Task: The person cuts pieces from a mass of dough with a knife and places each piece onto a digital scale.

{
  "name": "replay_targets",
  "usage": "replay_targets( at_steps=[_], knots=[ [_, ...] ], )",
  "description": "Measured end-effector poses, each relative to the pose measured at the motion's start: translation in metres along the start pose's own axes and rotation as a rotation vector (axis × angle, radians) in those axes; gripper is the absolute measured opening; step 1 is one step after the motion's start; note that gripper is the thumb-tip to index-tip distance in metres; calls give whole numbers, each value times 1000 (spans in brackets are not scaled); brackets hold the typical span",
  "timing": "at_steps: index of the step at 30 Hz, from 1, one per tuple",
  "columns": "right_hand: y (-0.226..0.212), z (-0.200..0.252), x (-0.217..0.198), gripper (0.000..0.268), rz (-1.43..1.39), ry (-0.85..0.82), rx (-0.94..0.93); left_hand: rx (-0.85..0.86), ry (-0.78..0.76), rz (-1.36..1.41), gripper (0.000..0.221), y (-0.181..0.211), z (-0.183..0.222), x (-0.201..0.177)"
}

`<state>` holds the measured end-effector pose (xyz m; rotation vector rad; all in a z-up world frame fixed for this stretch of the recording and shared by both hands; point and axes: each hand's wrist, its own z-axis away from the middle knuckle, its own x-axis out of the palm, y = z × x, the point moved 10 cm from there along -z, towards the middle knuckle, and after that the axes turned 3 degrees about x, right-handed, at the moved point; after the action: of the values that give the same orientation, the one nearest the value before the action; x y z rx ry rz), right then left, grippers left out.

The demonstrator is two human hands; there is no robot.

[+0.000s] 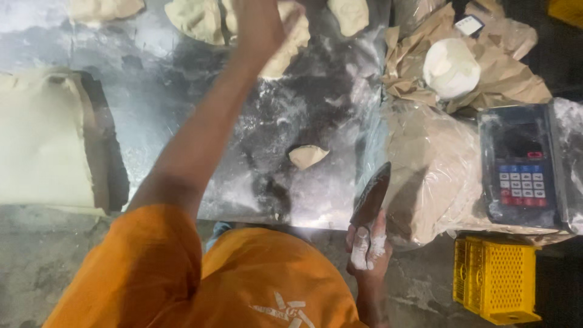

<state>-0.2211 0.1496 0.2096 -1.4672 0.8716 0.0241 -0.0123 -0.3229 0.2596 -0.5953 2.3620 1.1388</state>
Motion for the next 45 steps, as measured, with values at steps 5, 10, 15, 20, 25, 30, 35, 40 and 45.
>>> replay_targets(
  at_steps=[5,10,15,20,25,30,35,40,45],
  knots=[
    [19,-24,-12,70,-181,-12,103,23,-597,168,67,81,196,117],
    [48,-21,-40,71,-290,-29,287,200,-1041,-259,59,85,356,182],
    [50,-42,-47,68,-291,-108,202,-114,-756,-518,60,-38,325,97],
    [80,-62,-53,71,-311,-169,259,-555,-33,-310,48,-92,290,16],
    [79,-86,-22,69,-634,-352,197,-608,-81,141,26,-46,277,50],
    [58,-116,-12,71,-498,-327,172,-877,-26,103,33,-37,310,-30],
    [27,-110,7,75,-489,-328,164,-507,525,-548,33,-56,286,-246],
    [18,-77,51,72,-487,-279,202,-369,498,-192,16,-138,261,-353],
    [-29,-43,123,73,-407,-239,270,-526,131,-437,40,-227,246,-352]
  ],
)
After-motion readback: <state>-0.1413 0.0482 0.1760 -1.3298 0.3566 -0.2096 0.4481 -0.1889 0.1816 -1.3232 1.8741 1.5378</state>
